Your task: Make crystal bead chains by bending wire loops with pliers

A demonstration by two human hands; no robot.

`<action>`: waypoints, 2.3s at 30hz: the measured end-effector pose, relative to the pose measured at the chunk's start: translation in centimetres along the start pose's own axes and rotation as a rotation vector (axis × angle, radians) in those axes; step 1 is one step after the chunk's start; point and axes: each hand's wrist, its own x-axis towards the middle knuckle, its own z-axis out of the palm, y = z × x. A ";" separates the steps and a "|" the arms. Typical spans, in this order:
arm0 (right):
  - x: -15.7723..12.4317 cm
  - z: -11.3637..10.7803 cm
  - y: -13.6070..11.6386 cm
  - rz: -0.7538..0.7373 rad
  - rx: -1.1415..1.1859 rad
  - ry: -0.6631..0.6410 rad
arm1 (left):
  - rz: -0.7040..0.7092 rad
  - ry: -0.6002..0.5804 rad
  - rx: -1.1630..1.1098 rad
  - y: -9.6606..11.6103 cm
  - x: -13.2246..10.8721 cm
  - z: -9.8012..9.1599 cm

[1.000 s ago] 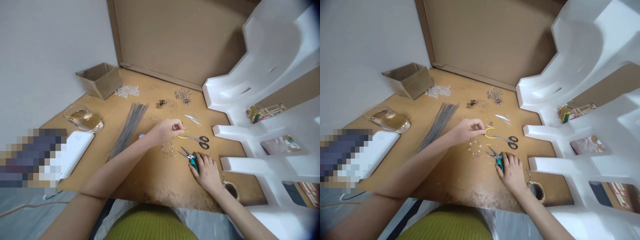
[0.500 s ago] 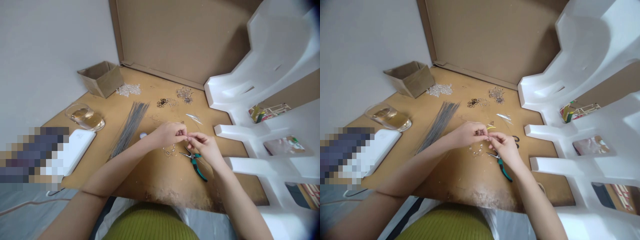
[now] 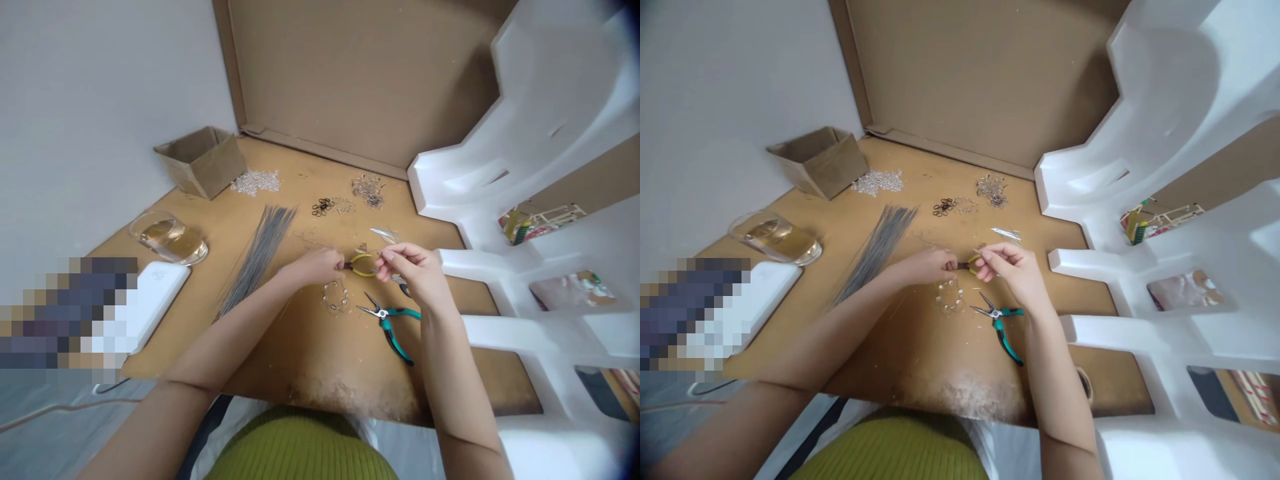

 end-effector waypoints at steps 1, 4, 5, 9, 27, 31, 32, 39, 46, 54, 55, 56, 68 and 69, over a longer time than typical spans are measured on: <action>0.1 0.1 0.1 -0.001 0.006 -0.007 | -0.003 -0.021 0.010 -0.2 0.3 0.5; 0.3 0.0 0.6 0.009 0.005 -0.021 | 0.009 -0.045 0.020 -0.5 1.0 1.5; 0.3 0.0 0.8 0.017 -0.003 -0.023 | 0.014 -0.048 0.020 -0.6 1.1 1.7; 0.3 -0.3 1.3 0.048 -0.056 -0.025 | 0.019 -0.078 -0.004 -1.0 1.5 2.1; 0.1 -1.0 1.4 0.038 -0.220 -0.023 | 0.099 0.074 -0.614 0.1 0.2 -0.2; 0.2 -0.8 1.7 -0.015 -0.270 -0.031 | 0.061 0.122 -0.682 1.1 -0.3 -0.7; 0.2 -0.8 1.8 -0.014 -0.270 -0.045 | 0.057 0.133 -0.684 1.3 -0.4 -0.7; 0.2 0.1 1.9 0.004 -0.247 -0.101 | 0.073 0.196 -0.590 1.9 -0.9 -0.7; 0.3 0.5 2.1 0.036 -0.301 -0.136 | 0.056 0.213 -0.533 2.2 -1.2 -0.8; 0.3 -0.2 1.7 0.079 -0.138 -0.145 | 0.104 0.172 -0.537 2.9 -1.6 -1.3; 0.4 -0.3 1.6 0.081 -0.120 -0.138 | 0.114 0.162 -0.551 2.9 -1.6 -1.4; 0.4 -0.3 1.6 0.083 -0.105 -0.131 | 0.123 0.150 -0.564 2.9 -1.6 -1.4; 0.4 -0.8 1.8 0.119 0.016 -0.127 | 0.140 0.064 -0.714 2.9 -1.7 -1.2; 0.4 -0.8 1.7 0.121 0.020 -0.128 | 0.134 0.065 -0.713 3.0 -1.7 -1.3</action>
